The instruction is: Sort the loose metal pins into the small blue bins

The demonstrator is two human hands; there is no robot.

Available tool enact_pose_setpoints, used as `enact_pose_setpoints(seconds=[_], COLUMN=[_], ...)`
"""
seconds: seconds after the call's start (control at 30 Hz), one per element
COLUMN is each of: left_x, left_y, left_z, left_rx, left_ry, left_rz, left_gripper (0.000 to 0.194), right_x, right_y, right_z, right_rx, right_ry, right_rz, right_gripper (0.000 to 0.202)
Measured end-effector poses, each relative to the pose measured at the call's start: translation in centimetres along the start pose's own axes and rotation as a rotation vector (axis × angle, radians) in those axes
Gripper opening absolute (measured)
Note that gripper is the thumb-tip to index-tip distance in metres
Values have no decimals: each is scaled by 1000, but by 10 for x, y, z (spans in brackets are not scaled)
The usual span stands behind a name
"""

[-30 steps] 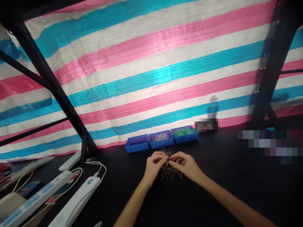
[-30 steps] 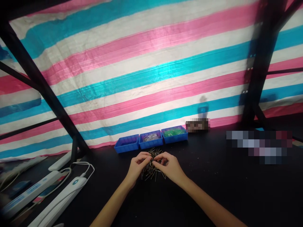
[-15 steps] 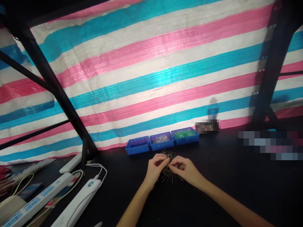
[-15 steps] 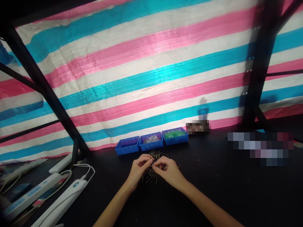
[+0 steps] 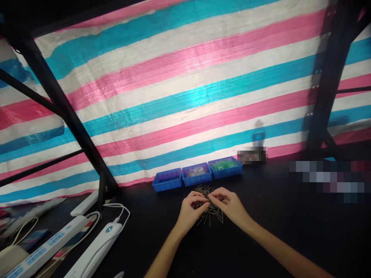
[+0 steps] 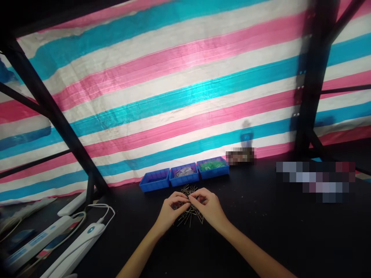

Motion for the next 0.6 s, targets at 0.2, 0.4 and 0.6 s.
enact_pose_setpoints(seconds=[0.2,0.4,0.6], left_x=[15,51,86], left_y=[-6,-28,-55], left_z=[5,11,12], left_rx=[50,211,295], left_ry=[118,430,661], left_rz=[-148,-184,-293], left_gripper=[19,36,44], right_x=[3,5,2], right_y=[4,6,0], right_z=[2,2,-2], right_rx=[-4,-10,-4], right_ry=[45,70,40], right_rz=[5,3,-34], right_gripper=[24,24,23])
Point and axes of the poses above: each hand's wrist, its own z-axis towards the middle knuckle, its own x-axis out of the back of the hand, y = z × x, the point moved 4 cm from there along z, towards the middle knuckle, and after that the axes turned 3 degrees about -z, right-handed, at the moved point
